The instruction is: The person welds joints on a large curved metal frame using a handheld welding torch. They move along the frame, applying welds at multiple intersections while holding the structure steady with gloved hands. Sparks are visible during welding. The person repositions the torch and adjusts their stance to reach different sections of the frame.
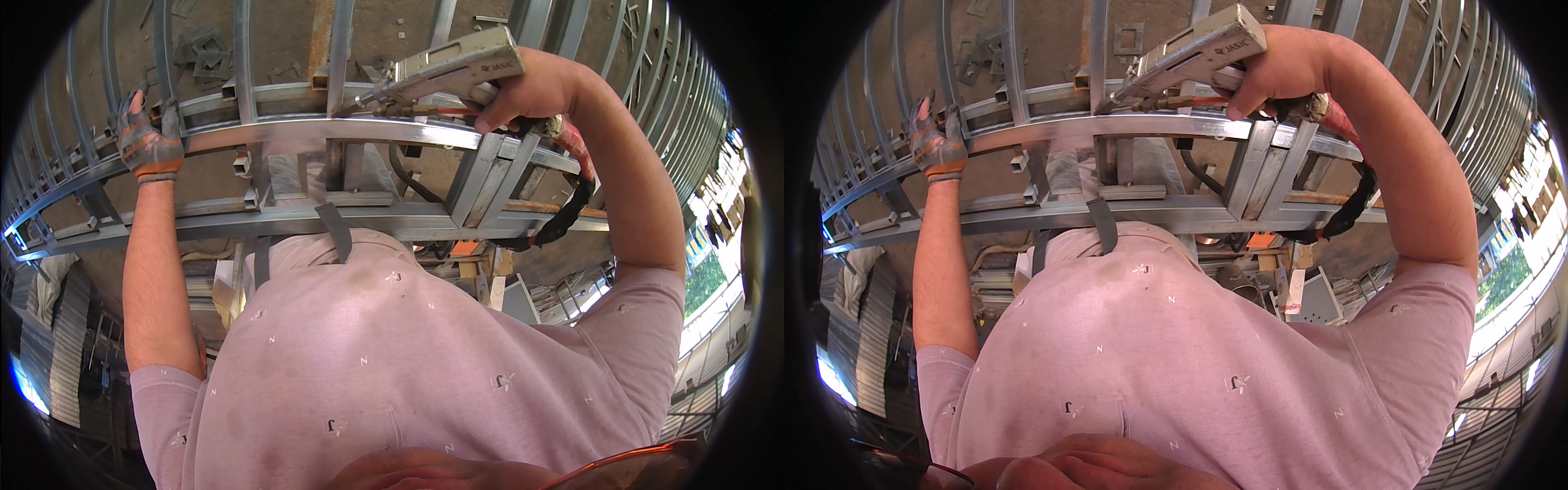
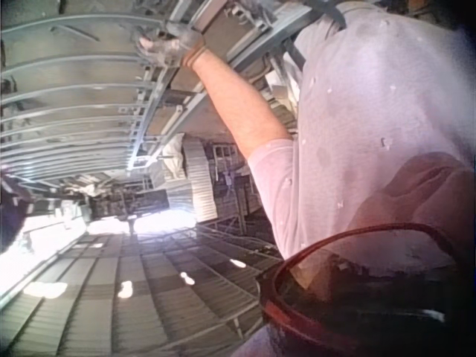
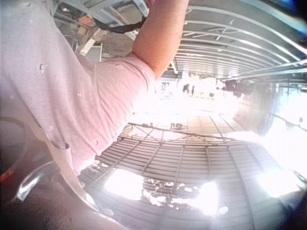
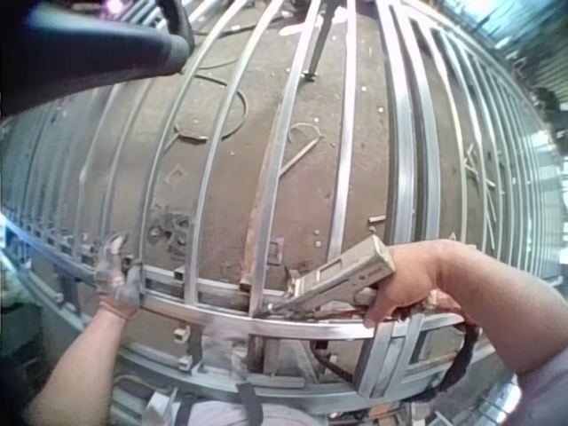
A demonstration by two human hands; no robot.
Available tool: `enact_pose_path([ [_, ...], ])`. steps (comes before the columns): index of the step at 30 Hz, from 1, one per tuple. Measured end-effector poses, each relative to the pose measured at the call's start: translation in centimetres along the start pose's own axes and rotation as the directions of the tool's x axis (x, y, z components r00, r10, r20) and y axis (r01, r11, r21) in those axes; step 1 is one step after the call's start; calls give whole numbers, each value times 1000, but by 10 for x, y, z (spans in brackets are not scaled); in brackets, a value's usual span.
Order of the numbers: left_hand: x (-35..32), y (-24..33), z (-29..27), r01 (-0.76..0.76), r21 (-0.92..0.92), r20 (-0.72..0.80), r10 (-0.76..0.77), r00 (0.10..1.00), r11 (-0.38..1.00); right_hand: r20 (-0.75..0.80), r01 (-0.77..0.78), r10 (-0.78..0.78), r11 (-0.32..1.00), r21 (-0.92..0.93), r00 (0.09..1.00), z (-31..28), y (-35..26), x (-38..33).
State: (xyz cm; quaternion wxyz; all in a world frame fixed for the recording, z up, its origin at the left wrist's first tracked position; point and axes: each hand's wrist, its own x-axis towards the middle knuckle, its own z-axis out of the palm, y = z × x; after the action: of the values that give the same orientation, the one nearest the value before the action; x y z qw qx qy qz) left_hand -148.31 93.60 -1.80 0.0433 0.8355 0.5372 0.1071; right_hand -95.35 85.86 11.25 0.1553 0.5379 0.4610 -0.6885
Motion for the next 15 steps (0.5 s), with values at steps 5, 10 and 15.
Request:
enact_pose_path([
  [5,1,1,-1,4,-6,11,-4,1000,1000,-15,49,-50,999,-19,999,1,7,4],
  [10,-1,-2,2,13,-2,11,-13,1000,1000,-4,-10,10,1000,-17,1000,0,1,1],
  [15,-1,-1,2,18,-11,12,-17,1000,1000,-29,4,-5,999,-39,1000,1,0,1],
])
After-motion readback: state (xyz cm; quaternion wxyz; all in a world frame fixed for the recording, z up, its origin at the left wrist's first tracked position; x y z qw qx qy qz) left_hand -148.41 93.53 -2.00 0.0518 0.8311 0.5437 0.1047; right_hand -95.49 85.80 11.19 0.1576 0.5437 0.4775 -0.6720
